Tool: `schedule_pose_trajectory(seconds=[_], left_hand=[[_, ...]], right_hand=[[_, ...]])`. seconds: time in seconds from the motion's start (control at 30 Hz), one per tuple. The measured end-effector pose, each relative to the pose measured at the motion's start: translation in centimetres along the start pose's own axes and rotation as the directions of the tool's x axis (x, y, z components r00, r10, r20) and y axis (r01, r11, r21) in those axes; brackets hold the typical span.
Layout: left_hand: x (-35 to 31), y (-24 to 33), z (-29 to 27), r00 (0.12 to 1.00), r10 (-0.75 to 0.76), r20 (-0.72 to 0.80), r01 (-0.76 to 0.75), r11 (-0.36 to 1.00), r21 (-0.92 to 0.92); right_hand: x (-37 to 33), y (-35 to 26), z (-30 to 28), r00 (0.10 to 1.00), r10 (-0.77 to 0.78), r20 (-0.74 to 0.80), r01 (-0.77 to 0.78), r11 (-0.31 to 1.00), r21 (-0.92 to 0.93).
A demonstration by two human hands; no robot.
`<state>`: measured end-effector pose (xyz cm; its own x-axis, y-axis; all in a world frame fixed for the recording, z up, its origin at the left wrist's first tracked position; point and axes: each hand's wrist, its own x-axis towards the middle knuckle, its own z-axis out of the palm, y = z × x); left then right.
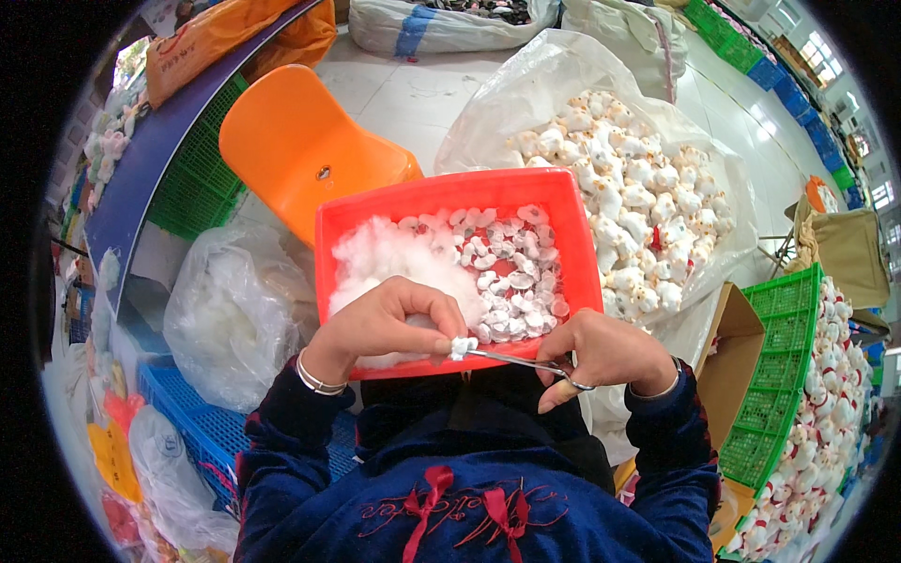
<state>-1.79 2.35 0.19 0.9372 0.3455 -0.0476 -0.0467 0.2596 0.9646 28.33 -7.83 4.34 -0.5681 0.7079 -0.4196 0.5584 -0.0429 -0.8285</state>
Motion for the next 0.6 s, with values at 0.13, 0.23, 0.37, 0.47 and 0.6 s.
schedule_pose_trajectory(seconds=[0.13,0.23,0.37,0.47,0.6], left_hand=[[-0.1,1.4,0.3,0.994,0.068,-0.091,-0.074,0.995,-0.073],[1.0,1.3,2.2,0.983,0.16,-0.084,-0.13,0.949,0.286],[0.9,1.4,2.8,0.983,-0.07,-0.169,0.086,0.992,0.089],[0.3,1.7,2.4,0.962,-0.021,-0.273,0.06,0.989,0.137],[-1.1,2.1,0.8,0.936,0.053,-0.348,0.02,0.979,0.205]], right_hand=[[-0.2,-0.5,-0.2,0.999,0.036,0.029,-0.036,0.999,0.011],[-0.1,-0.8,-0.2,0.998,0.06,0.01,-0.06,0.998,0.004],[0.3,-0.4,-0.1,0.995,0.102,-0.008,-0.102,0.994,0.046],[-0.2,-0.4,-0.2,0.994,0.111,-0.024,-0.109,0.991,0.072],[-1.5,0.3,-0.3,0.982,0.174,-0.069,-0.173,0.985,0.024]])
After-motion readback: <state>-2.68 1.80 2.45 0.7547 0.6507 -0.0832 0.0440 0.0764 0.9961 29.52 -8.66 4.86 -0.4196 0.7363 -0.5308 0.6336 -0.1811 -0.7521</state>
